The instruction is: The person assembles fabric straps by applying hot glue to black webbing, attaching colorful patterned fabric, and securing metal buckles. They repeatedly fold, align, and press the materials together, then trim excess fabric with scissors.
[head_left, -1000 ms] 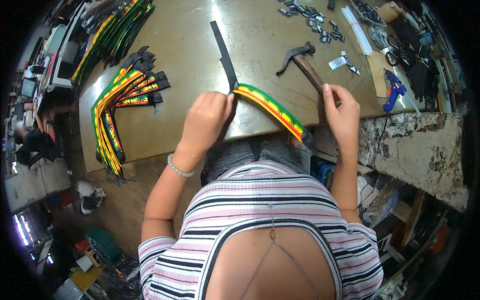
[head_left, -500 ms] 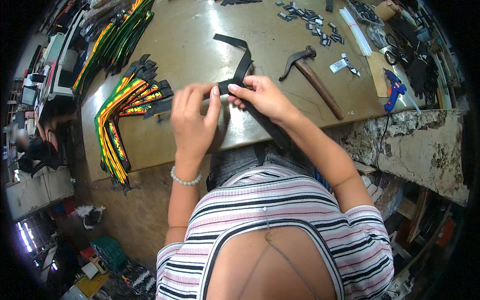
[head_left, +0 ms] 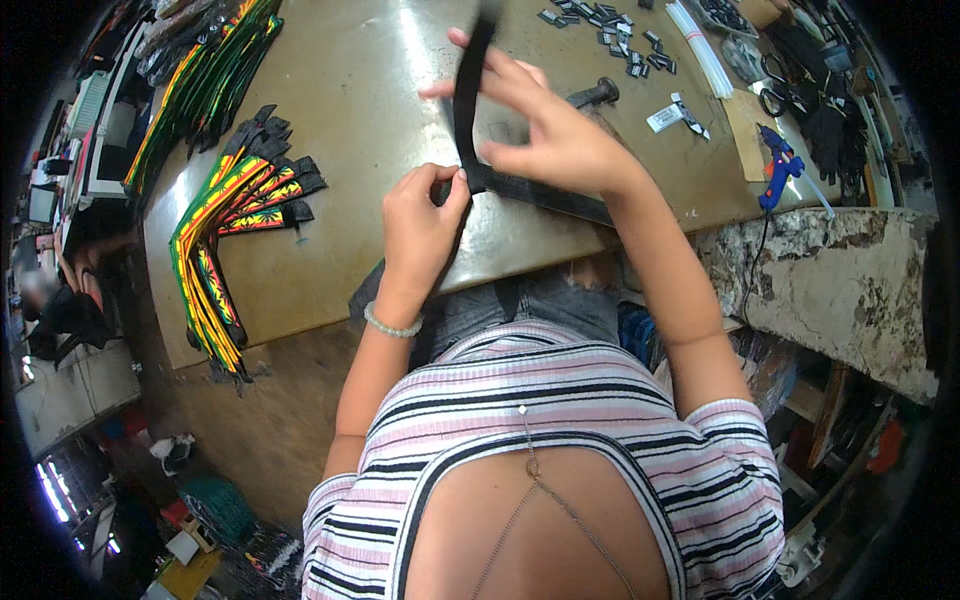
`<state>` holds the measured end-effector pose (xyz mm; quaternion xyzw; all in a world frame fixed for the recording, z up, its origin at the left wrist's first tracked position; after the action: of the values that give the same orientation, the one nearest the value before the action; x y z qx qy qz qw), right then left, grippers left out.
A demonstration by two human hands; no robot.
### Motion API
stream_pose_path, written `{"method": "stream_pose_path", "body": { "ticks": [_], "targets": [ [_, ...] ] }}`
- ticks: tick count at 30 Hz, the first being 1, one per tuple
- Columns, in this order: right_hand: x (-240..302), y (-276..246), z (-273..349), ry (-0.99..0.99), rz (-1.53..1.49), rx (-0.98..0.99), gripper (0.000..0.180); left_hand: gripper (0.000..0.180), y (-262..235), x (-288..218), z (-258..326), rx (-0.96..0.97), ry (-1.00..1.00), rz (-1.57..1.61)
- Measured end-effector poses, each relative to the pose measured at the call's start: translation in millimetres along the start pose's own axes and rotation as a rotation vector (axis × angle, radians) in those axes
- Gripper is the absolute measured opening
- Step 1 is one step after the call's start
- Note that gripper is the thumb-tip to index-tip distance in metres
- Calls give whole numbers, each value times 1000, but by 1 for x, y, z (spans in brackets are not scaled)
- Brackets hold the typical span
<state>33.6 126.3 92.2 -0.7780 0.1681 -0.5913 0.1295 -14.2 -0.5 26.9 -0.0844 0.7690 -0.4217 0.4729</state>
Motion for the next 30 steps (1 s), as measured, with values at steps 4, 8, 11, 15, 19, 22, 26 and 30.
{"method": "stream_pose_path", "body": {
  "ticks": [4, 8, 11, 15, 19, 22, 26, 30],
  "targets": [
    [-21, 30, 21, 193, 82, -15, 59, 17, 1, -2, 8, -87, 107, -118],
    [-57, 37, 22, 209, 61, -235, 36, 25, 5, -3, 9, -71, 124, -234],
    [-39, 42, 33, -66, 304, -246, 26, 23, 5, -4, 9, -73, 107, -287],
    [-20, 51, 52, -215, 425, -159, 26, 20, 4, -5, 11, -109, 111, -219],
    [-17, 51, 54, -171, 452, -116, 25, 20, 6, -8, 12, -100, 151, -224],
    [-21, 48, 53, -93, 416, -104, 22, 23, 6, -10, 14, -121, 160, -279],
    [-11, 51, 59, -114, 371, -89, 16, 24, 9, -9, 14, -115, 156, -307],
    [-7, 55, 63, -68, 314, -16, 12, 24, 12, -7, 13, -96, 149, -317]
  ]
}}
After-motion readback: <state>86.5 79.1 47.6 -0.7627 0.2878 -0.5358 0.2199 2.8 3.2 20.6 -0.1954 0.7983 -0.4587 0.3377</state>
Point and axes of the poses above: each hand's wrist, its own z-axis away from the middle knuckle, its own y-axis out of the palm, x = y × z, the point moved 10 cm from there along -z, towards the middle knuckle, and after that the axes turned 10 degrees about -z, right-handed, at the moved point
